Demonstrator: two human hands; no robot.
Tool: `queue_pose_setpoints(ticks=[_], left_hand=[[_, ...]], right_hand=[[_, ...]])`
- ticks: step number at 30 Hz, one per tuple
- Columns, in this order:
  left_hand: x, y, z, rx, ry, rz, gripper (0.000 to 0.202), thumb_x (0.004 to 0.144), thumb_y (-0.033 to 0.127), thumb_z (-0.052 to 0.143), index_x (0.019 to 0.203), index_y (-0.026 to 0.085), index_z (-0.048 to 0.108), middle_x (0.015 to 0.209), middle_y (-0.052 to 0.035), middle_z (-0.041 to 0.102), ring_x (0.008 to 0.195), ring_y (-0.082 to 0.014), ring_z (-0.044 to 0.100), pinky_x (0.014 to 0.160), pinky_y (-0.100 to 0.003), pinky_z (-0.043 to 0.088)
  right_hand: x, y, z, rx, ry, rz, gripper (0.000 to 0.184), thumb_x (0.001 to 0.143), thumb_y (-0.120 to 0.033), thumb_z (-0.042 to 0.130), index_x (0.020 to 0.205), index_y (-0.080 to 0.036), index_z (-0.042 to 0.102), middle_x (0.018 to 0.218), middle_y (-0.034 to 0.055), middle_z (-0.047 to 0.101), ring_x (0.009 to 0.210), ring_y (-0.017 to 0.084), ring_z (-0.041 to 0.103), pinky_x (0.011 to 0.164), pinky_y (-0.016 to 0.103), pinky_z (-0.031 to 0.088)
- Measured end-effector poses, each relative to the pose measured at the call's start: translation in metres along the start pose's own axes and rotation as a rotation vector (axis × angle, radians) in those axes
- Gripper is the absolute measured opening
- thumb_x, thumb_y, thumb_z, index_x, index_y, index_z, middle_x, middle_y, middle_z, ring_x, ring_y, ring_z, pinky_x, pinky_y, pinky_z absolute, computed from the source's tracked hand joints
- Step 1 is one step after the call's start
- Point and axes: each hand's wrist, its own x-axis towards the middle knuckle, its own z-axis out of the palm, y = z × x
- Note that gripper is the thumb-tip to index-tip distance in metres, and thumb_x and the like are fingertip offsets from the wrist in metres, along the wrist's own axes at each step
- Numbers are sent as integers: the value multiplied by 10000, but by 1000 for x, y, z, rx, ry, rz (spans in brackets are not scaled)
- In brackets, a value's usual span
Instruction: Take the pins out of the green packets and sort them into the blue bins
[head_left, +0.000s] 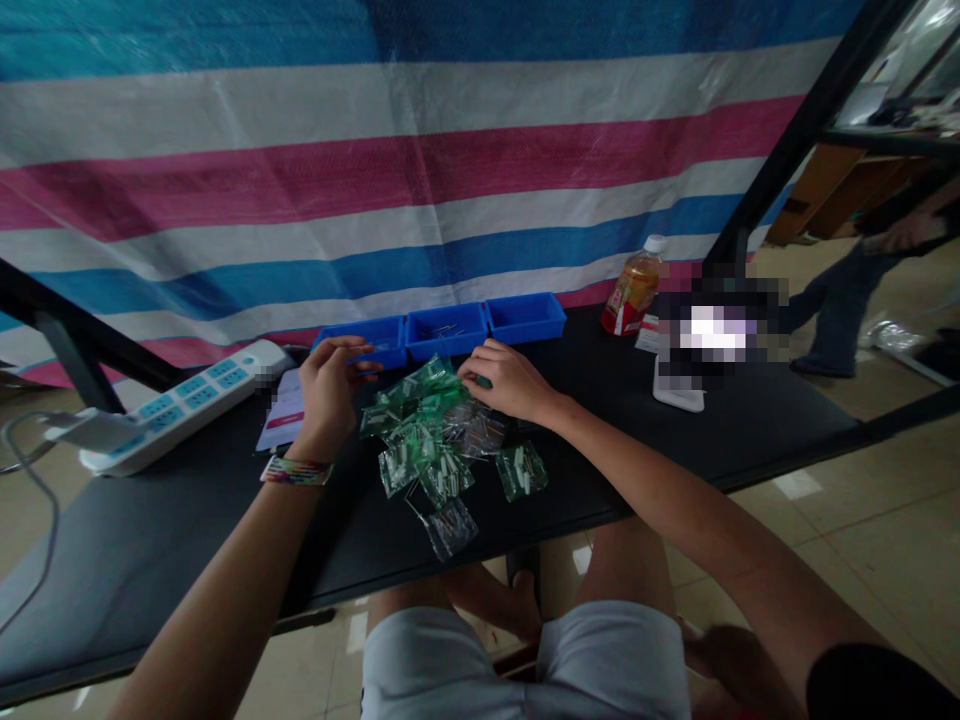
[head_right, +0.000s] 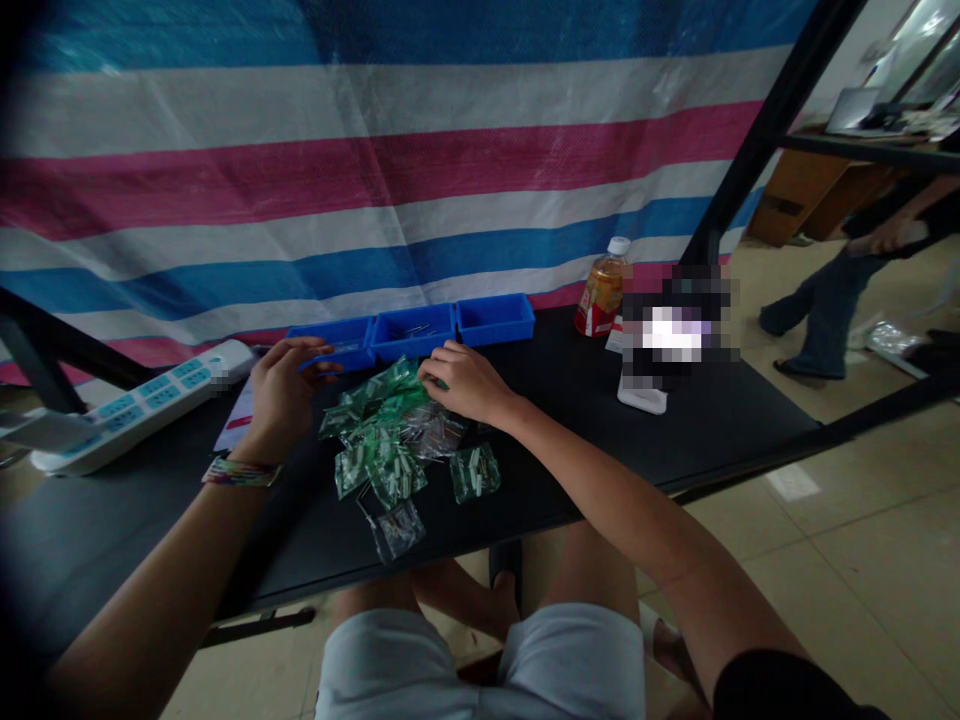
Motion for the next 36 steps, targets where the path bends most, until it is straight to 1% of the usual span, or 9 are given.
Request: queue_pose_setpoints(ticks=[7, 11, 16, 18, 21, 25, 29, 33, 36], left_hand=[[-1, -7, 1, 21, -101, 91, 153, 751, 245, 697, 888, 176, 689, 814, -11, 693, 585, -117, 639, 538, -218, 498], [-15, -9, 9, 64, -317, 156, 200, 838, 337, 708, 955, 179, 745, 829, -27, 692, 636, -141, 664, 566, -240, 522], [-42, -11, 26, 186, -559, 184, 377, 871, 451, 780, 1140, 189, 739, 1086, -75, 729, 868, -204, 702, 663, -285, 582], [-49, -13, 31, 198, -608, 181, 426, 847, 447, 816, 1171, 188, 713, 1026, -63, 735, 849, -204, 697, 657, -291, 586], [-51, -16, 33, 187, -630, 164, 382, 820, 440, 845, 1048, 176, 690, 798, -21, 716, 710, -178, 676, 639, -290, 569], [-49, -14, 31, 176, -566, 177, 356, 799, 435, 857, 973, 174, 690, 712, 3, 685, 631, -164, 651, 652, -301, 548], [-48, -10, 29, 192, -527, 183, 331, 793, 422, 857, 967, 183, 706, 684, 15, 664, 638, -169, 647, 676, -302, 526], [-48, -9, 29, 174, -531, 178, 276, 834, 432, 819, 830, 203, 664, 632, 23, 624, 574, -150, 596, 615, -282, 479], [-46, -11, 26, 183, -594, 136, 492, 956, 509, 663, 579, 210, 560, 500, 3, 516, 502, -140, 531, 555, -280, 431]], right_hand=[[4, -6, -8, 334, 196, 18, 173, 1032, -197, 592, 1075, -204, 760, 1020, 54, 696, 951, 183, 649, 900, 355, 508], [9, -5, -5, 607, 327, 202, 146, 972, -291, 664, 1013, -207, 777, 974, 46, 720, 899, 184, 666, 828, 341, 528], [11, 0, 7, 969, 420, 509, 235, 841, -400, 793, 980, -212, 780, 911, 26, 739, 797, 164, 647, 742, 310, 535], [11, 0, 9, 1100, 429, 580, 269, 802, -410, 832, 975, -211, 778, 864, 8, 719, 761, 147, 640, 711, 288, 537], [10, -3, 9, 1220, 390, 631, 325, 769, -415, 874, 994, -210, 763, 849, -5, 708, 749, 133, 654, 692, 264, 557], [10, -9, 5, 1273, 258, 636, 444, 740, -390, 913, 1109, -217, 737, 928, 11, 726, 837, 167, 710, 712, 295, 630], [11, -14, 4, 1233, 162, 590, 378, 704, -387, 928, 966, -182, 750, 878, 24, 712, 808, 184, 701, 676, 346, 675], [11, -14, 3, 1158, 214, 566, 339, 709, -398, 918, 907, -179, 752, 843, 18, 692, 768, 169, 672, 596, 301, 649], [11, -15, 1, 1059, 276, 528, 296, 754, -392, 880, 937, -191, 762, 850, 16, 686, 724, 157, 651, 541, 265, 595]])
